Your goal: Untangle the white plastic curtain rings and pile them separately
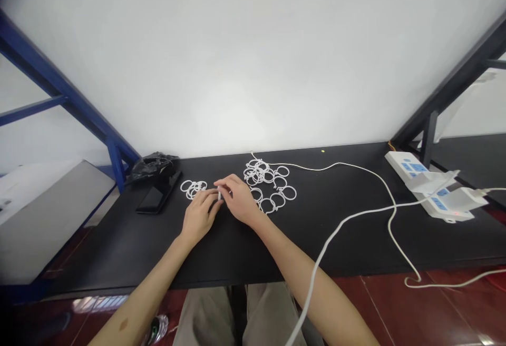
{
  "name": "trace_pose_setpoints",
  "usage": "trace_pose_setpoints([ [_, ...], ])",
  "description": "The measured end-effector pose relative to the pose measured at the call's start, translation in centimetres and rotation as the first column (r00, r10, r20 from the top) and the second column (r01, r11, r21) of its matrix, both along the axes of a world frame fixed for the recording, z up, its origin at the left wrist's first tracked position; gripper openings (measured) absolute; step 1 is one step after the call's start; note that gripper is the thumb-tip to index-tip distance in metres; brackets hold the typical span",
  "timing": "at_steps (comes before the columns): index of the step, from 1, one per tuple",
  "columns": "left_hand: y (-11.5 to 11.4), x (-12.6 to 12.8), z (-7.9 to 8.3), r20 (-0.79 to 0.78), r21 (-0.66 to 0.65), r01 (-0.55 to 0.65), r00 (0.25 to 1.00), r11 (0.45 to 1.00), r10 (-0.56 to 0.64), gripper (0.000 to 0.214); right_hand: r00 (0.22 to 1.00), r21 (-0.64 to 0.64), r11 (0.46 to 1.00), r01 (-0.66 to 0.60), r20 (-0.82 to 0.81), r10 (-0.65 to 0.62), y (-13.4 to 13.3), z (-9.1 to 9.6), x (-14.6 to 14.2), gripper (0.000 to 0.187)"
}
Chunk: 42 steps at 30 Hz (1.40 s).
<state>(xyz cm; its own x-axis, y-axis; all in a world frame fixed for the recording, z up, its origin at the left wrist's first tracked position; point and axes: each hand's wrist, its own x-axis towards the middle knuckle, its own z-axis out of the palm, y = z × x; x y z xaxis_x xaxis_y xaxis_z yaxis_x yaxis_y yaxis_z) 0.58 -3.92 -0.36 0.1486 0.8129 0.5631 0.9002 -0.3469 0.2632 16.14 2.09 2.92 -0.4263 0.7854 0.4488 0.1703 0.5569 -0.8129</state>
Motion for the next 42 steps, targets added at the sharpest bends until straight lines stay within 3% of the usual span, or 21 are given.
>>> trace_pose_setpoints([
  [4, 0.0, 0.0, -0.6, 0.077, -0.011, -0.052, 0.996, 0.999, 0.052, 0.015, 0.996, -0.032, 0.996, -0.089, -0.008, 0.089, -0.4, 0.6, 0.0, 0.02],
  [9, 0.1, -0.1, -1.0, 0.084, -0.023, -0.102, 0.991, 0.994, 0.104, 0.042, 0.987, -0.018, 0.987, -0.161, -0.016, 0.16, -0.3, 0.8, 0.3, 0.02],
  [12, 0.1, -0.2, -0.7, 0.055, -0.048, -0.091, 0.994, 0.995, 0.094, 0.036, 0.984, 0.019, 0.984, -0.178, 0.019, 0.178, -0.2, 0.6, 0.5, 0.022],
  [18, 0.2, -0.1, -0.5, 0.047, -0.063, -0.113, 0.992, 0.992, 0.116, 0.037, 0.982, 0.127, 0.981, -0.145, 0.139, 0.128, 0.2, -0.3, 0.6, 0.017],
  [23, 0.2, -0.1, -0.6, 0.018, -0.064, -0.093, 0.995, 0.994, 0.095, 0.038, 0.984, 0.148, 0.981, -0.124, 0.146, 0.102, 0.7, -1.0, 0.5, 0.01],
  [42, 0.2, 0.1, -0.5, 0.023, -0.082, -0.104, 0.994, 0.991, 0.106, 0.039, 0.962, 0.215, 0.975, -0.05, 0.273, -0.011, 0.2, -0.7, 0.4, 0.013],
])
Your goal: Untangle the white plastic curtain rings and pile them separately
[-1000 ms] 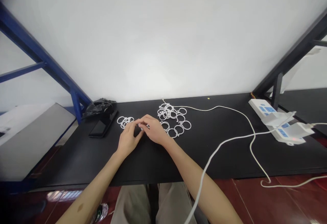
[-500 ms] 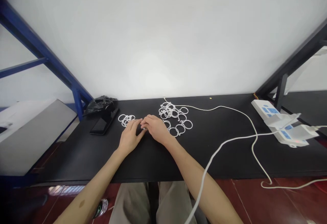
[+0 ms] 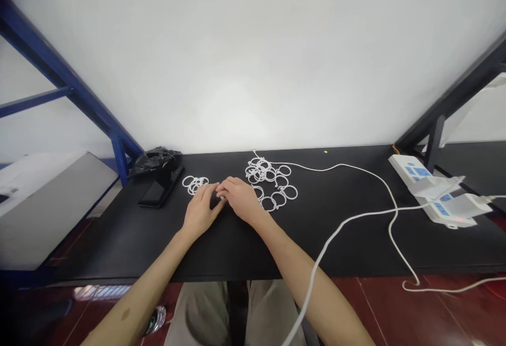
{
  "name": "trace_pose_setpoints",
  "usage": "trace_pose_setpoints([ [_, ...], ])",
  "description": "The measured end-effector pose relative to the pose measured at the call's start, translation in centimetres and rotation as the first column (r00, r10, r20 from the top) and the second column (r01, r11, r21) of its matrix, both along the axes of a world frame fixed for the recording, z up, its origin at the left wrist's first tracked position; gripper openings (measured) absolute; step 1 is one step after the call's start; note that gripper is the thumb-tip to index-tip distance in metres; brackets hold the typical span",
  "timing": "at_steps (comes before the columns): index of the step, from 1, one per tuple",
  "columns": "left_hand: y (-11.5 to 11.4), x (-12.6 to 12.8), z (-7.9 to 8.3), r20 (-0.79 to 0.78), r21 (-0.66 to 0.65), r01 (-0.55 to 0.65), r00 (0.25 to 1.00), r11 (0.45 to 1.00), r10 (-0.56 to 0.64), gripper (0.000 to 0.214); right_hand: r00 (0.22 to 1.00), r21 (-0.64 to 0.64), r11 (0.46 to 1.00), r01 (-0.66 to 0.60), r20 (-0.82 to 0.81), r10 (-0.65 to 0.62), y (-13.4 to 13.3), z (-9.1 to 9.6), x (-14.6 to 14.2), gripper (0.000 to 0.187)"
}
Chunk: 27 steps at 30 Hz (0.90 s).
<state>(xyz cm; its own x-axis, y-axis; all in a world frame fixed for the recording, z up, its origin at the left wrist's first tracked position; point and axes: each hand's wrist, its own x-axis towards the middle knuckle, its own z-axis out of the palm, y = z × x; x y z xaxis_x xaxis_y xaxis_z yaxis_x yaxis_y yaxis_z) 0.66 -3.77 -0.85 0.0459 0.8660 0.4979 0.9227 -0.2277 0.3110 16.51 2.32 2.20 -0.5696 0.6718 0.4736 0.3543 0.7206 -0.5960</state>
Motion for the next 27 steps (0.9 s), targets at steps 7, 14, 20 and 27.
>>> trace_pose_setpoints([
  [7, 0.1, 0.0, 0.1, 0.006, 0.077, 0.012, 1.0, 0.997, -0.013, 0.038, 0.998, 0.036, 0.997, 0.068, -0.007, -0.068, -0.1, -0.1, 0.0, 0.015],
  [14, 0.6, -1.3, 0.0, 0.271, 0.034, -0.521, 0.826, 0.853, 0.494, 0.047, 0.962, 0.237, 0.964, 0.125, 0.21, -0.176, 0.4, -0.4, 0.6, 0.029],
  [20, 1.0, -1.4, -0.2, 0.204, -0.119, -0.596, 0.768, 0.794, 0.607, 0.049, 0.879, 0.261, 0.955, 0.142, 0.41, -0.242, 0.7, -1.4, 0.5, 0.022],
  [27, 1.0, -1.0, 0.3, 0.237, -0.134, -0.591, 0.76, 0.795, 0.605, 0.045, 0.897, 0.272, 0.953, 0.13, 0.377, -0.23, 0.9, -1.3, 0.4, 0.016],
])
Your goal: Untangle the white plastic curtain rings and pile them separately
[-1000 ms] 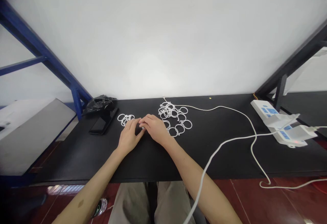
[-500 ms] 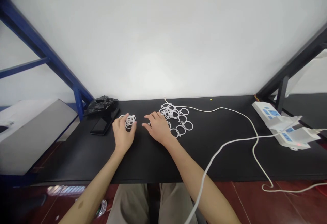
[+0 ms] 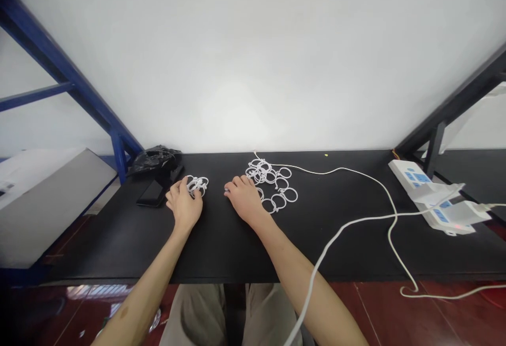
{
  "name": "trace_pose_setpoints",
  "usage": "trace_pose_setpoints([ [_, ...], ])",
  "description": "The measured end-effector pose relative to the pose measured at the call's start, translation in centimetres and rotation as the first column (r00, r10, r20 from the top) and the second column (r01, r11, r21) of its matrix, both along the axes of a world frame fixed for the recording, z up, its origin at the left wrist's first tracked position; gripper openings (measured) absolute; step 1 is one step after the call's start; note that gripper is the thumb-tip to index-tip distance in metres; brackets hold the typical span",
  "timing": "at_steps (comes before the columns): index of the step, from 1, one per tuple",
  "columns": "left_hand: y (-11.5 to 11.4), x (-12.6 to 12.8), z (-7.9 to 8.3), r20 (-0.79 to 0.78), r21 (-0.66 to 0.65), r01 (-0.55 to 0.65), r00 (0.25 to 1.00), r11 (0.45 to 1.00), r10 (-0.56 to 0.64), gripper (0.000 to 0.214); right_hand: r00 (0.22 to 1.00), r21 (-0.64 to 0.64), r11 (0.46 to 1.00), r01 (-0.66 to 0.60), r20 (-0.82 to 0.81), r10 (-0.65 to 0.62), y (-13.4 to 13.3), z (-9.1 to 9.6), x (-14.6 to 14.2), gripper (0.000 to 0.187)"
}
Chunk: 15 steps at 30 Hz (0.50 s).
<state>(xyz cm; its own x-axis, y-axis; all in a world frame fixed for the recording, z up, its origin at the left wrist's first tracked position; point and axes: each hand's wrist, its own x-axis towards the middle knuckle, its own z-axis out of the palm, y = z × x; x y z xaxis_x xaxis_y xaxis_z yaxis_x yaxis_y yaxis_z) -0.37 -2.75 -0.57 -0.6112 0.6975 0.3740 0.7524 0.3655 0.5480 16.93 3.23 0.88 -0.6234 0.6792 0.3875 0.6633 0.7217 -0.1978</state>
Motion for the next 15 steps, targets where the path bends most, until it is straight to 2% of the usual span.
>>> trace_pose_setpoints([
  [5, 0.1, 0.1, 0.5, 0.045, -0.038, -0.044, 0.998, 0.998, 0.046, 0.044, 0.98, 0.012, 0.999, -0.034, -0.194, 0.036, -0.6, 0.8, -0.2, 0.019],
  [9, -0.4, 0.1, 0.6, 0.048, 0.04, -0.03, 0.998, 0.999, 0.028, 0.047, 0.961, -0.04, 0.997, -0.064, -0.273, 0.051, -0.9, 1.0, -0.4, 0.017],
  [10, -0.6, 0.2, 0.6, 0.022, 0.084, 0.019, 1.0, 0.996, -0.021, 0.046, 0.958, -0.052, 0.996, -0.069, -0.282, 0.052, -1.0, 1.0, -0.5, 0.017],
  [12, -1.1, 0.4, 0.5, -0.075, 0.148, 0.243, 0.969, 0.959, -0.234, 0.045, 0.951, -0.081, 0.994, -0.073, -0.307, 0.044, -1.0, 1.1, -0.5, 0.016],
  [14, -1.5, 0.6, 0.5, -0.182, 0.113, 0.522, 0.847, 0.846, -0.499, 0.048, 0.935, -0.135, 0.987, -0.086, -0.354, 0.033, -1.0, 1.2, -0.4, 0.016],
  [15, -1.6, 0.8, 0.4, -0.211, 0.068, 0.616, 0.777, 0.785, -0.592, 0.052, 0.922, -0.17, 0.98, -0.106, -0.386, 0.032, -1.0, 1.3, -0.4, 0.016],
])
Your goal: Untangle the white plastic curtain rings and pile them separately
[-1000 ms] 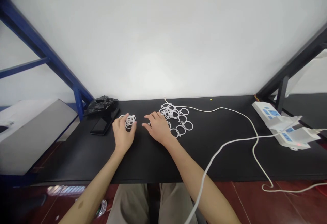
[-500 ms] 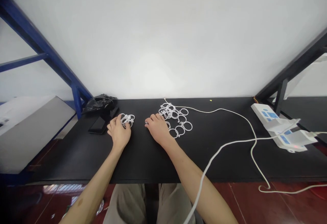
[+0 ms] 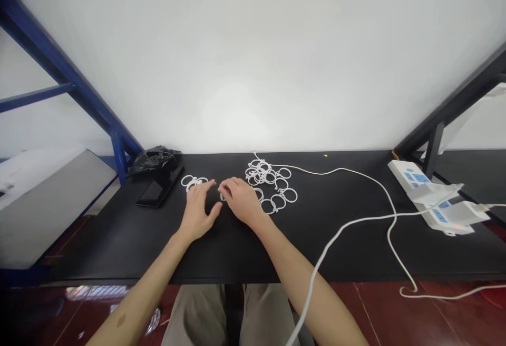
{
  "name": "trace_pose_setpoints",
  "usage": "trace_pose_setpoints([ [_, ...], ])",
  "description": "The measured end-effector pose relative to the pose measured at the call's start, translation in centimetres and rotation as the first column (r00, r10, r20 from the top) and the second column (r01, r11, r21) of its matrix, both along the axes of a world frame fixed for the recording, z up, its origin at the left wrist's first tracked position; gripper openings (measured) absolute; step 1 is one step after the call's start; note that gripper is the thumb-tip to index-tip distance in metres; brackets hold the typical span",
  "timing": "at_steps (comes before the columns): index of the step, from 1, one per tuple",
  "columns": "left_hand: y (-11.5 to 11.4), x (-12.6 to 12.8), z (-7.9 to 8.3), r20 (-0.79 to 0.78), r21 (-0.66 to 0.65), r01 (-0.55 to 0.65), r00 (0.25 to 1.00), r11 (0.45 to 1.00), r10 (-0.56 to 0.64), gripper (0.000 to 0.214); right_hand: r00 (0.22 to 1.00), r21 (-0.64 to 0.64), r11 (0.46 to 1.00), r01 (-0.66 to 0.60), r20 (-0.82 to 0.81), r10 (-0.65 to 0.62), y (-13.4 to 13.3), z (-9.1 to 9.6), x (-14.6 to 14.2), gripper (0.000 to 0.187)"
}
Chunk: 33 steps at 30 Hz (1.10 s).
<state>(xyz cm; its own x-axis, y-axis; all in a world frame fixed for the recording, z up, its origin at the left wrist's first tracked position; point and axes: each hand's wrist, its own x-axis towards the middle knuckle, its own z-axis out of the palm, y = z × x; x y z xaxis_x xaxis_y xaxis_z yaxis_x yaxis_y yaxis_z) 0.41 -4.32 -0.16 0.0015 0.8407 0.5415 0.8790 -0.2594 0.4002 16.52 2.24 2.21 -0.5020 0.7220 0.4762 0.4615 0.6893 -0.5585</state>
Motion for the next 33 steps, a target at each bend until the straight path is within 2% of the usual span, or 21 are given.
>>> trace_pose_setpoints([
  [2, 0.0, 0.2, -0.1, -0.053, -0.053, 0.085, 0.995, 0.995, -0.088, 0.056, 0.996, -0.084, 0.995, -0.053, -0.079, 0.047, 0.1, 0.2, 0.1, 0.014],
  [7, 0.3, 0.3, -0.2, -0.046, -0.089, 0.04, 0.998, 0.995, -0.044, 0.042, 0.963, -0.185, 0.965, -0.188, -0.227, 0.144, 0.2, 0.3, 0.1, 0.012],
  [14, 0.5, 0.2, -0.4, -0.079, -0.104, 0.049, 0.995, 0.993, -0.057, 0.037, 0.967, -0.209, 0.957, -0.202, -0.197, 0.161, 0.4, 0.0, 0.2, 0.012],
  [21, 0.8, 0.2, -0.5, -0.09, -0.043, 0.065, 0.994, 0.997, -0.068, 0.034, 0.972, -0.175, 0.967, -0.184, -0.178, 0.153, 0.2, -0.3, 0.0, 0.014],
  [24, 0.9, 0.2, -0.5, -0.048, 0.009, -0.009, 0.999, 1.0, 0.009, 0.035, 0.986, -0.129, 0.985, -0.117, -0.136, 0.1, -0.2, -0.1, -0.1, 0.015],
  [27, 1.0, -0.1, -0.4, 0.052, 0.036, -0.196, 0.98, 0.98, 0.194, 0.036, 0.999, -0.079, 0.996, 0.038, -0.006, -0.038, 0.0, 0.2, 0.2, 0.026],
  [30, 1.2, -0.4, -0.4, 0.159, -0.04, -0.447, 0.88, 0.893, 0.448, 0.039, 0.949, 0.004, 0.966, 0.259, 0.183, -0.255, 1.0, 0.2, 1.0, 0.027],
  [33, 1.3, -0.7, -0.5, 0.18, -0.129, -0.558, 0.8, 0.82, 0.573, 0.04, 0.854, 0.082, 0.904, 0.42, 0.303, -0.424, 2.0, -0.2, 1.8, 0.024],
])
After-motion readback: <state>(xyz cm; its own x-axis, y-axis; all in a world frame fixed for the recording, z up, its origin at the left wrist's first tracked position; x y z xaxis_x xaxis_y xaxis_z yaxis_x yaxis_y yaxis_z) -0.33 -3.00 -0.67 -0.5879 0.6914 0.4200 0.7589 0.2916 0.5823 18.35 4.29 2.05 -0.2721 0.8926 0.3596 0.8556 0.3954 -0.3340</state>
